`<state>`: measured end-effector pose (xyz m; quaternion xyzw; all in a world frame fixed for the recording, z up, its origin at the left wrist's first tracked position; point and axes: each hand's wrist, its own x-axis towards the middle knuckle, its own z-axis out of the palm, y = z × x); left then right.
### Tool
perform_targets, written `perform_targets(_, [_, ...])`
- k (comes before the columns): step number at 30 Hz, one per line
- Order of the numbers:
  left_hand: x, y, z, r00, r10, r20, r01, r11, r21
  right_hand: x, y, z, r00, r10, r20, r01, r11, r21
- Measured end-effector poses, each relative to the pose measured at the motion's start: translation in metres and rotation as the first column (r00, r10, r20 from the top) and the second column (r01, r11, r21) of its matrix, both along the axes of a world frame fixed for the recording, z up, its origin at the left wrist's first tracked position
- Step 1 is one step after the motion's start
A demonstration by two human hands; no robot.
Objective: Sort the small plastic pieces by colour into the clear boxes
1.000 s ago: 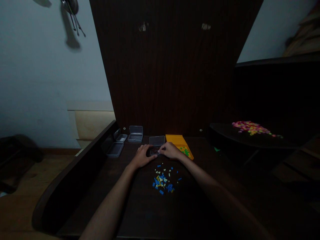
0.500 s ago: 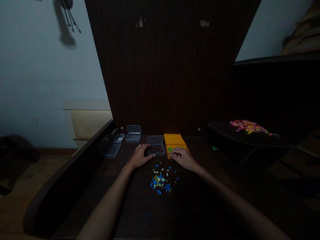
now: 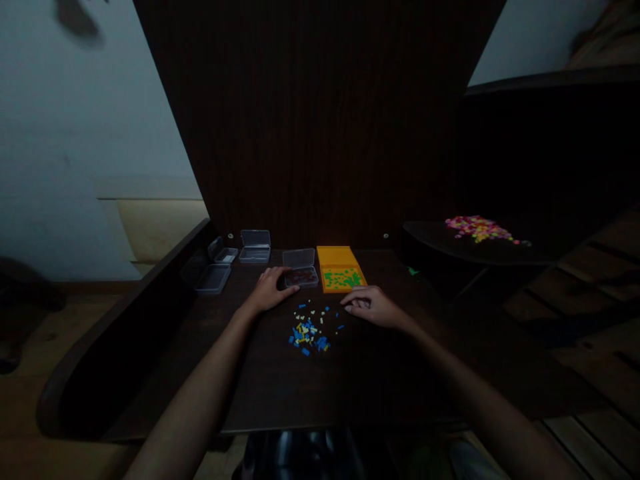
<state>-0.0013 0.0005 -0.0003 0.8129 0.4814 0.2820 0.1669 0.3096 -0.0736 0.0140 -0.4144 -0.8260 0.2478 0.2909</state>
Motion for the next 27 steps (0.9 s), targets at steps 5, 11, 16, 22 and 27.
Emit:
perform_targets(5, [0.0,0.001,-0.001,1.0,-0.008,-0.008,0.008,1.0,0.0,-0.008,-0.005,0.006,0.995,0.034,0.099,-0.03,0.999,-0.042])
perform_targets(11, [0.001,0.001,0.001,1.0,0.001,-0.017,-0.001,1.0,-0.005,-0.012,-0.005,0.002,0.995,0.075,0.073,-0.072,0.996,-0.049])
perform_targets(16, [0.001,-0.001,0.002,1.0,0.001,-0.01,-0.001,1.0,-0.015,-0.014,-0.006,0.002,0.999,-0.001,0.049,0.007,0.993,-0.121])
perform_targets(22, [0.001,0.001,0.0,1.0,-0.015,-0.011,0.015,1.0,0.002,-0.021,0.005,0.007,0.994,-0.08,-0.068,0.07,0.988,-0.138])
perform_targets(27, [0.001,0.003,-0.002,1.0,-0.007,-0.017,0.007,1.0,0.008,-0.041,0.033,0.02,0.996,-0.066,-0.06,0.063,0.996,-0.059])
